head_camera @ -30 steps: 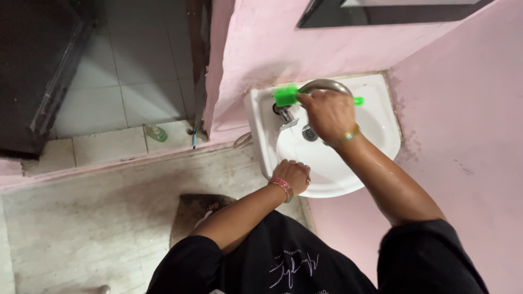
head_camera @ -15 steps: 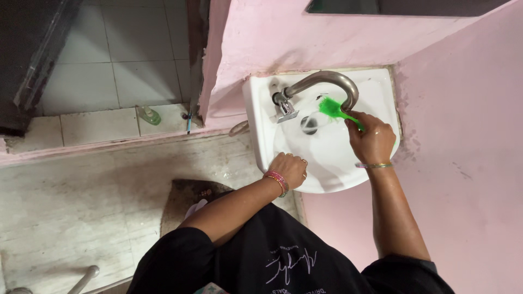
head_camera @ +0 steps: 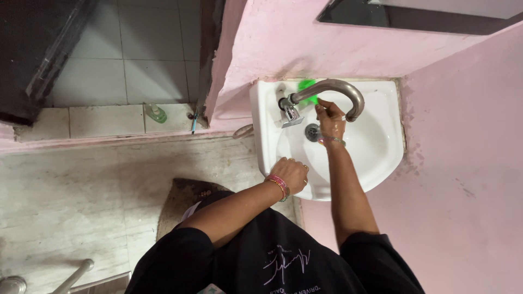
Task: The person scrubs a white bathroom sink with a green brush under running water, repeatedly cleaning the basin and faucet area. The person rinses the brush and hands during the process.
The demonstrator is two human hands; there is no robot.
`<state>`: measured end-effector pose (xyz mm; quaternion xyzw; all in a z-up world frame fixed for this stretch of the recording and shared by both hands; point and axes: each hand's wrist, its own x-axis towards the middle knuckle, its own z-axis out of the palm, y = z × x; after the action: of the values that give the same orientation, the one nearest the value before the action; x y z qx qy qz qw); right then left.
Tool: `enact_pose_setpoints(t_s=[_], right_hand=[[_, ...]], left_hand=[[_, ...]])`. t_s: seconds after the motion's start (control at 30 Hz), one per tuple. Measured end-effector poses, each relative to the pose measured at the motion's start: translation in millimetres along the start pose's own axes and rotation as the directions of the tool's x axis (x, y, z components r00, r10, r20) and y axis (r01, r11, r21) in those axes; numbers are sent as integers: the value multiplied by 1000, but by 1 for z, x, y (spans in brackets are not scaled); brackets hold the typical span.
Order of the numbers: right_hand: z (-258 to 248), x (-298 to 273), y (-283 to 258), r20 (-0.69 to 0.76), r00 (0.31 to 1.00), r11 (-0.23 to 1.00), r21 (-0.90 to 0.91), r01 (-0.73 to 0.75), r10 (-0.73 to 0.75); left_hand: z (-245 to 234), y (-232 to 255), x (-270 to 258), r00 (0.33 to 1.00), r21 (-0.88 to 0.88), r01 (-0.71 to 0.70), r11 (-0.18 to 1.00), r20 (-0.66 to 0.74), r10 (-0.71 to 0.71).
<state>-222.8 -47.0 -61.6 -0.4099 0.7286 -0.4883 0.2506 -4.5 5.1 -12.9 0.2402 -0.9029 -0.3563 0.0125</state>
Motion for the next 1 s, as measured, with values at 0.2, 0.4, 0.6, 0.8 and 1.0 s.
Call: enact_pose_setpoints(t_s=[0.2,0.4,0.6,0.8,1.0], right_hand=[[9,-2,22,-28,998,990,129,-56,60],[10,1,17,33,999,997,71,-13,11],[16,-9,19,-126,992,967,253,3,30],[19,-11,22,-78,996,981,192,-18,33],[18,0,25,32,999,979,199,-47,41]], left_hand=[[-6,0,0,1000,25,-16,1000,2,16],[-10,-2,3,999,28,-14,1000,43,13],[-7,1,-3,1000,-1,-17,1000,22,17],[-9,1,1,999,31,-11,999,45,10],[-9,-2,2,1000,14,-28,1000,9,28]])
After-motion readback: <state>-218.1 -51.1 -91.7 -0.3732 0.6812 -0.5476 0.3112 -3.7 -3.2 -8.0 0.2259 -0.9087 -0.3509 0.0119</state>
